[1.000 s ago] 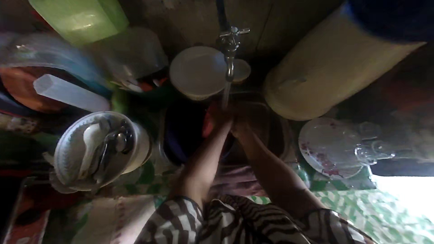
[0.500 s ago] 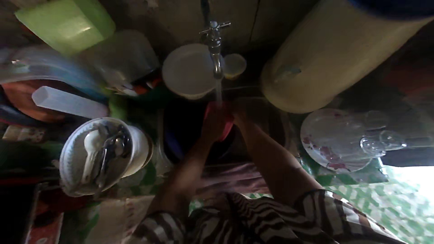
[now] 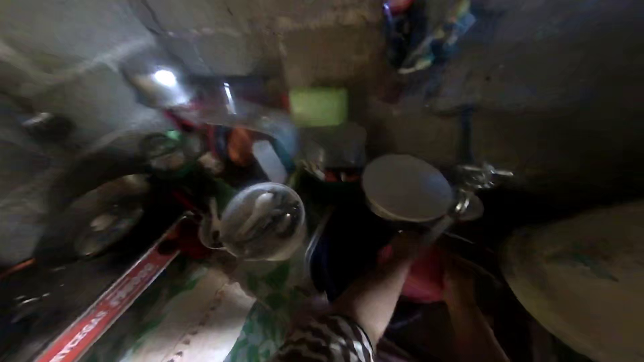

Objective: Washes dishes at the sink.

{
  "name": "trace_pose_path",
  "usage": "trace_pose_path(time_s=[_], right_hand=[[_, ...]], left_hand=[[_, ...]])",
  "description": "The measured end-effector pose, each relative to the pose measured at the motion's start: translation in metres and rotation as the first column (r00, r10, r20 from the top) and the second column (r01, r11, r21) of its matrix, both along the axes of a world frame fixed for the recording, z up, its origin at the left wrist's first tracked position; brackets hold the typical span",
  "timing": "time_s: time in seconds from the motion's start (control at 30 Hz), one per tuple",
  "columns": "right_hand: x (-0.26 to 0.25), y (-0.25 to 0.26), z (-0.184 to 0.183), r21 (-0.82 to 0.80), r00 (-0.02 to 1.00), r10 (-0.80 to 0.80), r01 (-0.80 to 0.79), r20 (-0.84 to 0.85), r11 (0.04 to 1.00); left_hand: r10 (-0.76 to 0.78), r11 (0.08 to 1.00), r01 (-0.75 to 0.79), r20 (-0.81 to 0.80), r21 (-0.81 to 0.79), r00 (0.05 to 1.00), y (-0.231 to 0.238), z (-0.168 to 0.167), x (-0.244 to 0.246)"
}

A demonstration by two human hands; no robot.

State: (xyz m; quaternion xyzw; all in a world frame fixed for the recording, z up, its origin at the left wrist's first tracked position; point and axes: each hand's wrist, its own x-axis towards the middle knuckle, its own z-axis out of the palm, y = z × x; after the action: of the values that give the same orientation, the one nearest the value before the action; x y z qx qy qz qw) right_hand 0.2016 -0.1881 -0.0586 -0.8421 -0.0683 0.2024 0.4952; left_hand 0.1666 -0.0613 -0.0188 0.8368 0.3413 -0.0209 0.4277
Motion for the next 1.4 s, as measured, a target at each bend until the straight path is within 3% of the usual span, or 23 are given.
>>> trace_pose_path(time_s=[0.07,0.13,0.23,0.3,0.47,0.63,0.77,0.9,1.03,1.17,1.3,1.4], right_hand=[[0.004,0.001,-0.017,0.051,0.998,-0.052,0.050,0.025,0.997],[0.003,0.003,-0.018,0.086,0.995,-0.089,0.085,0.039,0.993],[-0.001,0.001,-0.017,0.125,0.992,-0.107,0.098,0.062,0.987],[-0.005,0.000,-0.024,0.157,0.994,-0.097,0.088,0.052,0.984],[-0.006,-0.006,-0.032,0.256,0.990,-0.130,0.138,-0.050,0.957],[-0.004,-0.014,-0.010,0.291,0.992,-0.123,0.114,0.012,0.950],[-0.006,-0.024,-0.005,0.352,0.989,-0.143,0.145,-0.033,0.924],[-0.007,-0.032,-0.018,0.382,0.976,-0.195,0.218,-0.098,0.898],[-0.006,-0.037,-0.030,0.389,0.946,-0.276,0.321,-0.169,0.863],[-0.007,-0.041,-0.038,0.377,0.923,-0.344,0.384,-0.171,0.843],[-0.004,-0.037,-0.036,0.404,0.916,-0.363,0.402,-0.173,0.822],[-0.002,-0.029,-0.031,0.314,0.934,-0.336,0.358,-0.124,0.879]], left_hand=[[0.034,0.994,-0.043,0.090,0.096,0.995,-0.009,0.001,0.002],[-0.001,0.996,-0.012,0.149,0.085,0.989,-0.020,0.008,-0.004],[-0.215,0.961,0.206,0.026,0.186,0.976,-0.029,-0.003,-0.005],[-0.259,0.946,0.261,-0.038,0.193,0.965,-0.030,-0.002,-0.008],[-0.105,0.995,0.105,0.008,-0.001,0.994,-0.001,0.016,-0.005],[-0.193,0.973,0.196,-0.036,0.120,0.981,0.016,0.014,-0.013],[-0.095,0.986,0.111,-0.121,0.128,0.988,0.014,-0.011,-0.019],[0.017,0.993,-0.010,-0.055,0.114,0.998,0.015,-0.033,-0.026],[0.039,0.997,-0.041,-0.031,-0.066,0.999,0.021,-0.045,-0.031],[0.043,0.994,-0.047,-0.046,-0.103,0.998,0.015,-0.047,-0.039],[0.228,0.943,-0.226,-0.020,-0.246,0.973,0.010,-0.051,-0.037],[0.373,0.879,-0.330,0.065,-0.345,0.926,0.013,-0.056,-0.041]])
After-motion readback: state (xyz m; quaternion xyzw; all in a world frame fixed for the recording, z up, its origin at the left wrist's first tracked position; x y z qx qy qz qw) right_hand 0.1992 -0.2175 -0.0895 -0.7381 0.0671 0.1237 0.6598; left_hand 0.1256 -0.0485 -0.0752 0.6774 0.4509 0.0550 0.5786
